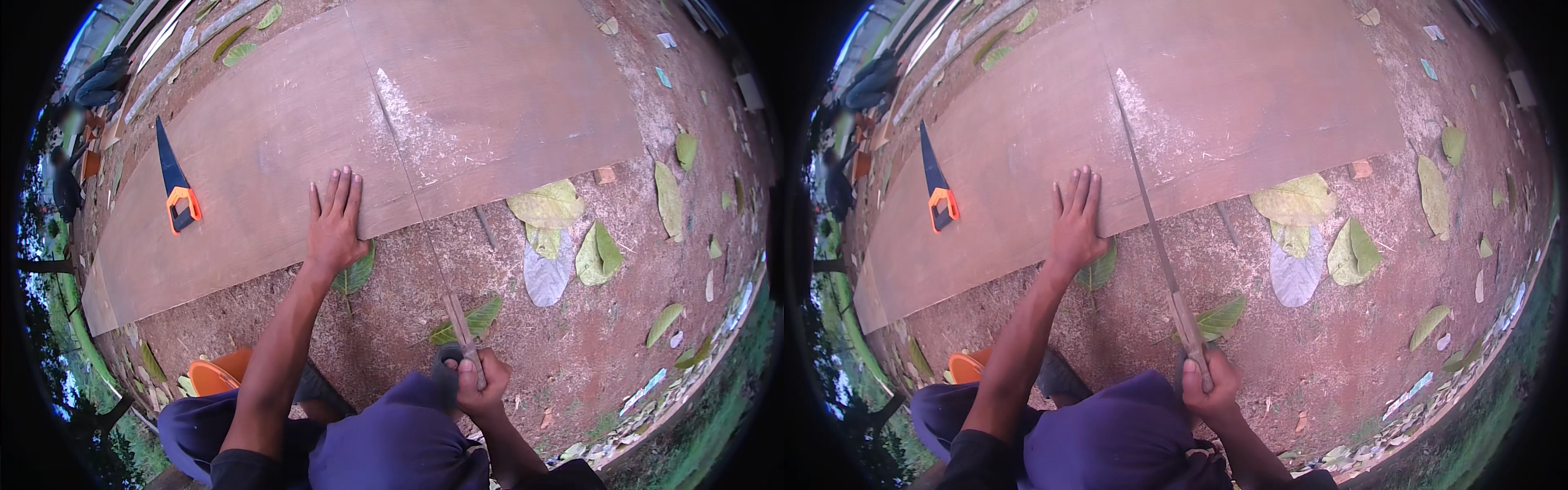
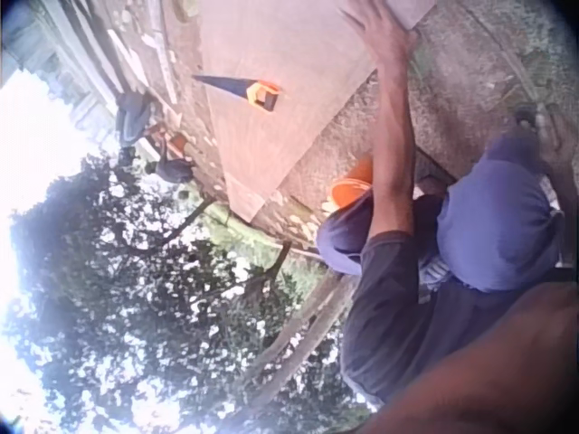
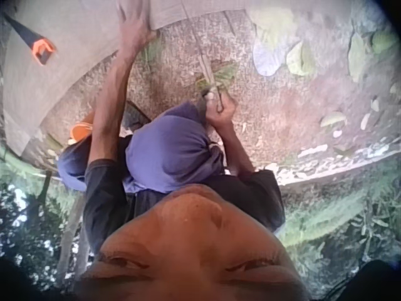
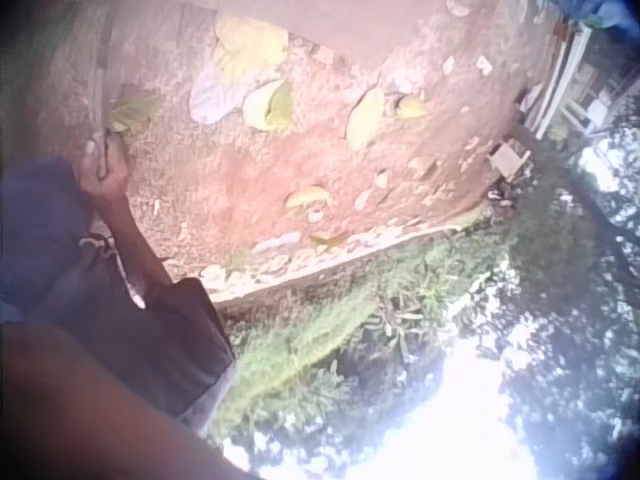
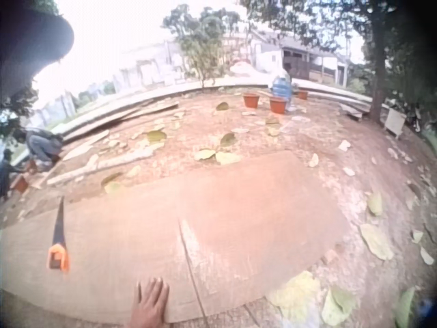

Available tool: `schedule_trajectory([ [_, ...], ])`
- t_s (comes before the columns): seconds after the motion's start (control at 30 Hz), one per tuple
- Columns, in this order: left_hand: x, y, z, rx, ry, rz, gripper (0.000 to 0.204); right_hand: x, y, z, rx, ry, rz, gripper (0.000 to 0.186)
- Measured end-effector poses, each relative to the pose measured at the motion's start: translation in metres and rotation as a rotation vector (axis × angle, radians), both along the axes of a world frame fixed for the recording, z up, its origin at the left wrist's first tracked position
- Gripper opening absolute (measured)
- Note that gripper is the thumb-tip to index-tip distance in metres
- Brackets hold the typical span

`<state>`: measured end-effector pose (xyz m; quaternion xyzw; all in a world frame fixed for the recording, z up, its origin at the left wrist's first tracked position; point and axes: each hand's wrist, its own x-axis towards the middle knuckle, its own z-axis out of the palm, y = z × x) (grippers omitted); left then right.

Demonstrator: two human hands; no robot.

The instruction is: The person uses a hand saw to cut a large sheet of plywood placed on the ground. They hold the sheet steady with one hand and saw along a marked line with the other, continuing the cut for the duration of the clip.

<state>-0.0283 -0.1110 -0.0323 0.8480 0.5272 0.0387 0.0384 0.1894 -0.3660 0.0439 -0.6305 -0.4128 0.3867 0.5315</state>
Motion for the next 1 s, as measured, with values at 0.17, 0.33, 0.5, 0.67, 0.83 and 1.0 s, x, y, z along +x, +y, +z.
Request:
schedule_trajectory([
  [0.17,-0.004,-0.006,-0.004,0.038,0.011,-0.001,0.103,-0.019,0.114,-0.017,-0.122,0.043,0.003,0.021],
  [0.33,-0.011,-0.007,-0.013,0.067,-0.016,-0.02,0.109,-0.024,0.115,-0.029,-0.194,0.048,0.05,0.022],
  [0.5,-0.004,0.0,-0.002,0.028,0.023,0.018,0.107,-0.001,0.014,0.0,-0.034,0.047,-0.014,0.023],
  [0.67,0.001,-0.005,-0.01,0.072,0.046,-0.02,0.109,-0.016,0.146,-0.033,-0.11,0.057,-0.006,0.028],
  [0.83,-0.013,-0.007,-0.002,0.018,0.048,0.01,0.107,-0.012,0.03,-0.014,-0.045,0.039,0.013,0.02],
  [1.0,-0.012,-0.012,-0.006,0.009,0.048,0.008,0.105,-0.01,0.049,0.0,-0.153,0.069,0.0,0.019],
])
